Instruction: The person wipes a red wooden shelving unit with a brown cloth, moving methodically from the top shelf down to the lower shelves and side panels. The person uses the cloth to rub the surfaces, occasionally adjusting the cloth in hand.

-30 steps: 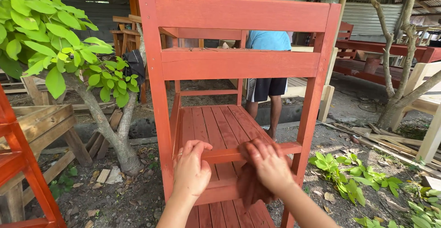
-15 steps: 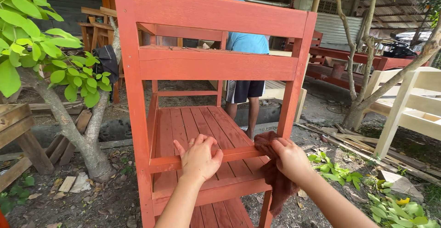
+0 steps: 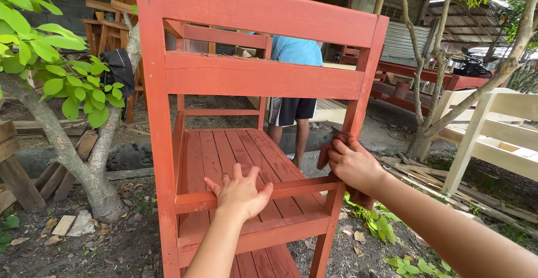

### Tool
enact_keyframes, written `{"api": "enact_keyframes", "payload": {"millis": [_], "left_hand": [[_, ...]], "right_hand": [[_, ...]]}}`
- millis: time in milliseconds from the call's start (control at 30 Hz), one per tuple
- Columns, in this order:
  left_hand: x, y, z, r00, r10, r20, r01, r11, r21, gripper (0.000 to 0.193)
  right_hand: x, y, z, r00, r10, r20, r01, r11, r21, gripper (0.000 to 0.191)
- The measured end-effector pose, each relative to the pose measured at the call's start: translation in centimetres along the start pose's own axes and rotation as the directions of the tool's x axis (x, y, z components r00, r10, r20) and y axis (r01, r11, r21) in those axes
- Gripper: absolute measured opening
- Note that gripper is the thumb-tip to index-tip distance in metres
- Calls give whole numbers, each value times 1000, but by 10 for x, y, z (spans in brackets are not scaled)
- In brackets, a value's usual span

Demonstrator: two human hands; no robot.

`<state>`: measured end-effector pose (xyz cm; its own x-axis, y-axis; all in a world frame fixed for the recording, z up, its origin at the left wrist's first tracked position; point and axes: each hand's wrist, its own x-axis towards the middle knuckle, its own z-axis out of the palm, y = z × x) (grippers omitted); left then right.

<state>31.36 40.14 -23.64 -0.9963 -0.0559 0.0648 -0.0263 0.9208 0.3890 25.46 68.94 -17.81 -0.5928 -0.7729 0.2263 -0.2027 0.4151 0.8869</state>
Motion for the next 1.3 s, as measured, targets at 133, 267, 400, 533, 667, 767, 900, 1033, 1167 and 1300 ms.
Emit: {"api": "enact_keyframes", "payload": {"millis": [133,267,400,533,667,767,900,1033,1167,1300], "left_hand": [[-2,1,-5,1000,-16,11,16,1000,-1,67],[0,-1,-4,1000,-18,-15,17,999,-37,68],[1,-2,-5,999,-21,-26,19,998,-61,67],[0,-1,-4,999,-42,9,42,999,-15,67],[2,-1,0,999,-21,-32,21,1000,-10,67],[6,-3,3,998,-18,-58,17,1000,-6,69],[8,-4,6,996,-24,-81,22,1000,-20,69],[9,-5,7,994,-20,-104,19,1000,-9,65],[9,-5,9,996,-10,-93,11,1000,16,64],[9,-6,11,994,-2,-107,4,1000,14,64]], "right_hand": [[27,30,-1,972,222,-79,-226,974,-36,23],[33,30,-9,941,313,-129,-328,938,-116,24],[24,27,-20,967,251,40,-250,967,-43,21],[27,37,-23,945,319,-70,-322,946,-40,24],[27,30,-22,945,328,-20,-328,944,-42,18],[24,30,-21,943,331,-44,-330,944,12,17],[27,39,-14,910,404,-92,-402,915,40,20],[25,7,8,900,388,-201,-412,906,-95,29],[5,-44,28,933,332,-140,-345,935,-84,38],[-3,-67,26,940,335,-68,-328,940,96,31]]}}
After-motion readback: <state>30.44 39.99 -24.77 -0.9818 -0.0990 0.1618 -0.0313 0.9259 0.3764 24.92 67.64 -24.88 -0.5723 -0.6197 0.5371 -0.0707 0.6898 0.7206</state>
